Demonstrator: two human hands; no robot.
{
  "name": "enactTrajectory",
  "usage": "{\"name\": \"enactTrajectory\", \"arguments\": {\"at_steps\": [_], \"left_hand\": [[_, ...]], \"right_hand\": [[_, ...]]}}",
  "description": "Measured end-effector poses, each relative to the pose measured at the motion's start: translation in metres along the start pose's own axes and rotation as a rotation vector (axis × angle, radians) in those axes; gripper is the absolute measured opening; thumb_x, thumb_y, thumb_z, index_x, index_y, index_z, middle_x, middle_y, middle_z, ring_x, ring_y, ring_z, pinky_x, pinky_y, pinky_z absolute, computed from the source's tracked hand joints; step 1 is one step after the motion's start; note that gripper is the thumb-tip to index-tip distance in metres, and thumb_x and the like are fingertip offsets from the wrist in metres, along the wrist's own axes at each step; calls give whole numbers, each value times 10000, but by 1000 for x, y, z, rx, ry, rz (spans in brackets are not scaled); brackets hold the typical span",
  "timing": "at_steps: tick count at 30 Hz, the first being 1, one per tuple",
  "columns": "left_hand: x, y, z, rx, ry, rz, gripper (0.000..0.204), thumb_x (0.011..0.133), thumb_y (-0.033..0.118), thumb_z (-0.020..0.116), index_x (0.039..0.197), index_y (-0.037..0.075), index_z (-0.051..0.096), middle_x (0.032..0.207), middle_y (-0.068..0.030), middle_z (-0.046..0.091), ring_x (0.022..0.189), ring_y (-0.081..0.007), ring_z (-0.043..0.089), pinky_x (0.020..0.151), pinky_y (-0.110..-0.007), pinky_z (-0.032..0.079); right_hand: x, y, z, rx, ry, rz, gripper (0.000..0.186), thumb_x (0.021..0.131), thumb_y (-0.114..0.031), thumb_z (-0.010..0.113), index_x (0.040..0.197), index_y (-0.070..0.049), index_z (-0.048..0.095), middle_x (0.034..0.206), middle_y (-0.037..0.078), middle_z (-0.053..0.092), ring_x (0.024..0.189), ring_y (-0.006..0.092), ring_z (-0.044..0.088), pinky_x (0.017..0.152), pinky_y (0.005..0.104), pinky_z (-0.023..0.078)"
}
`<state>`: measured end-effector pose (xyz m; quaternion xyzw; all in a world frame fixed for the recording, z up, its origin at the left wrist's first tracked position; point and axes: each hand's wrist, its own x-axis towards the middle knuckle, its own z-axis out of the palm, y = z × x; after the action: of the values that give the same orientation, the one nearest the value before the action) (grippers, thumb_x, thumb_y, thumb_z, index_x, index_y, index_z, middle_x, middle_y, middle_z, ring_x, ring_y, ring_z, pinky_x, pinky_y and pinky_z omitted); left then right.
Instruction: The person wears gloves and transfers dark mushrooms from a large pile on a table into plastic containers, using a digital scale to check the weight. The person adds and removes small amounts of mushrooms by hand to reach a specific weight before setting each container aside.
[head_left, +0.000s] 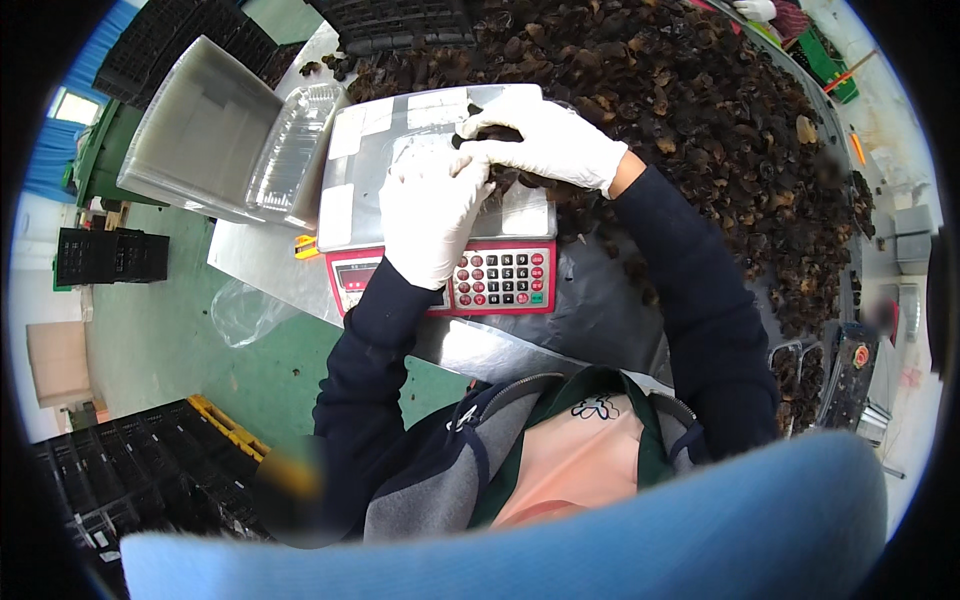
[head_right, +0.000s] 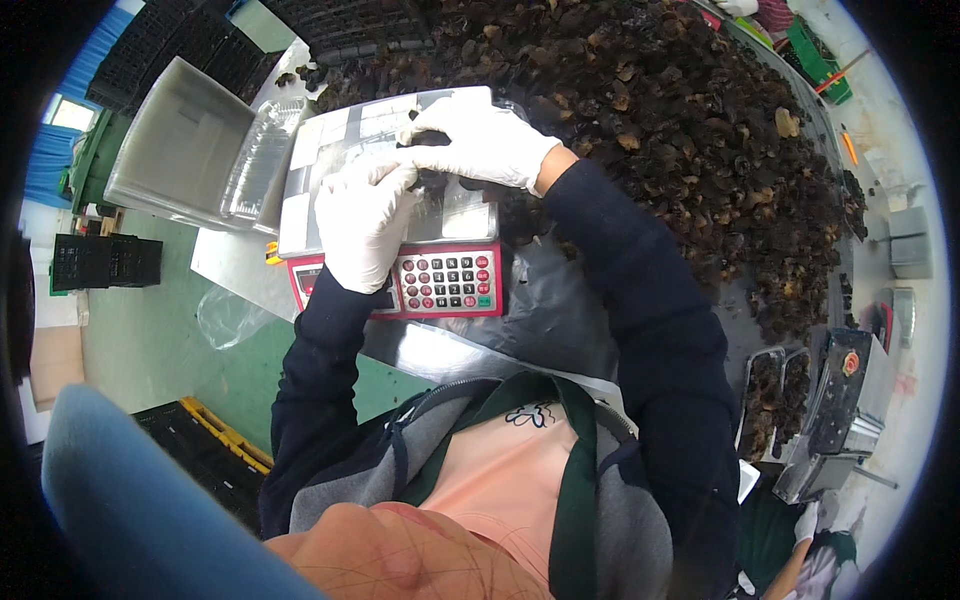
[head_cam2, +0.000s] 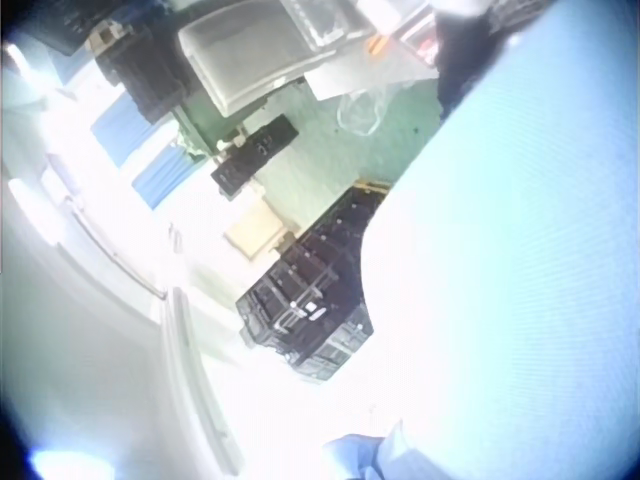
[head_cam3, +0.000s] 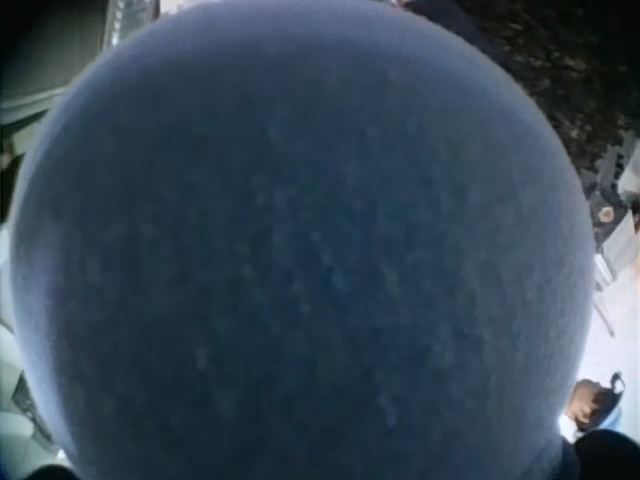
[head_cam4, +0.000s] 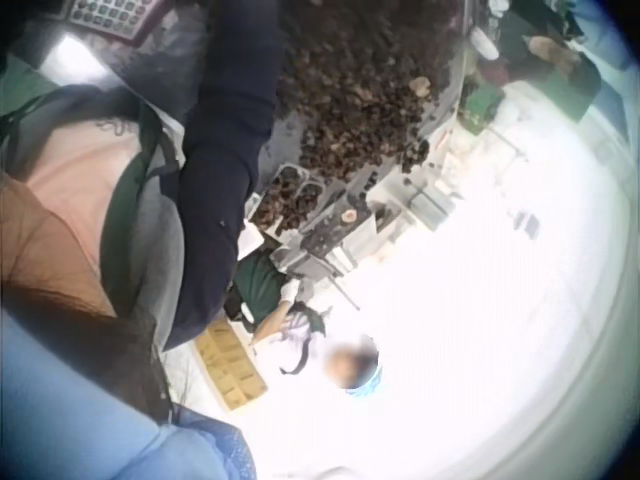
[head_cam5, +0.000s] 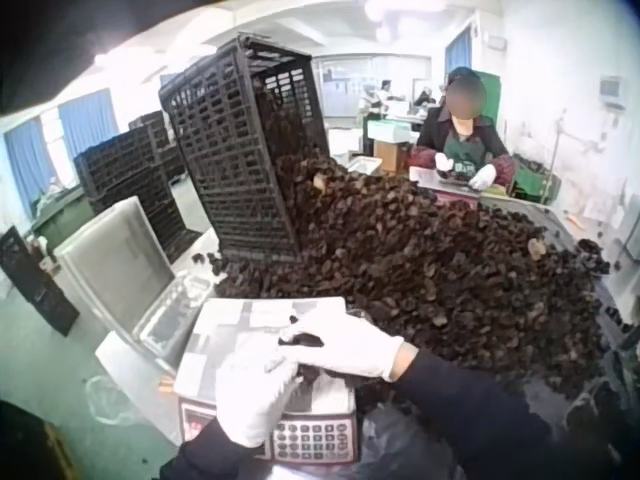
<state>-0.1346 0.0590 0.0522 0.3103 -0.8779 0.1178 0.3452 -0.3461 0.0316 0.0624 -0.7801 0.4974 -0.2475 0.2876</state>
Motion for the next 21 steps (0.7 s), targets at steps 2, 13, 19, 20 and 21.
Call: {"name": "enactTrajectory", "arguments": {"at_steps": [2,13,19,20,21], "left_hand": [[-4,-6,0,-118,-142,-135,319,690,60,809,999,90,739,998,-51,724,849,-290,656,723,-398,503],[-28,-20,-12,-343,-70,-474,205,829,113,817,1008,37,753,944,-112,686,901,-228,662,823,-339,527],[-22,40,-44,-489,-284,-202,120,833,181,768,818,97,683,728,-77,628,669,-258,607,618,-397,486],[-29,52,-31,-558,-262,-55,143,847,208,756,863,98,668,727,-78,612,653,-264,610,600,-394,484],[-34,67,-17,-623,-331,-5,183,849,223,752,946,100,657,731,-75,599,660,-259,623,596,-392,489]], "right_hand": [[-2,6,3,-131,43,-112,472,1015,-486,577,1320,-140,678,1231,121,695,1100,248,666,987,335,500],[-38,0,-41,-83,495,-282,338,1027,-331,597,1277,-127,697,1212,85,719,1048,249,706,901,300,557],[-127,-49,0,464,182,61,404,924,-162,760,1301,-48,667,1122,65,717,967,126,671,861,282,545],[-140,-58,5,526,14,139,417,931,-131,751,1326,-42,649,1160,66,713,1004,126,666,888,276,539],[-156,-54,27,570,106,147,414,945,-110,732,1342,-41,637,1179,65,707,1012,120,653,905,274,530]]}}
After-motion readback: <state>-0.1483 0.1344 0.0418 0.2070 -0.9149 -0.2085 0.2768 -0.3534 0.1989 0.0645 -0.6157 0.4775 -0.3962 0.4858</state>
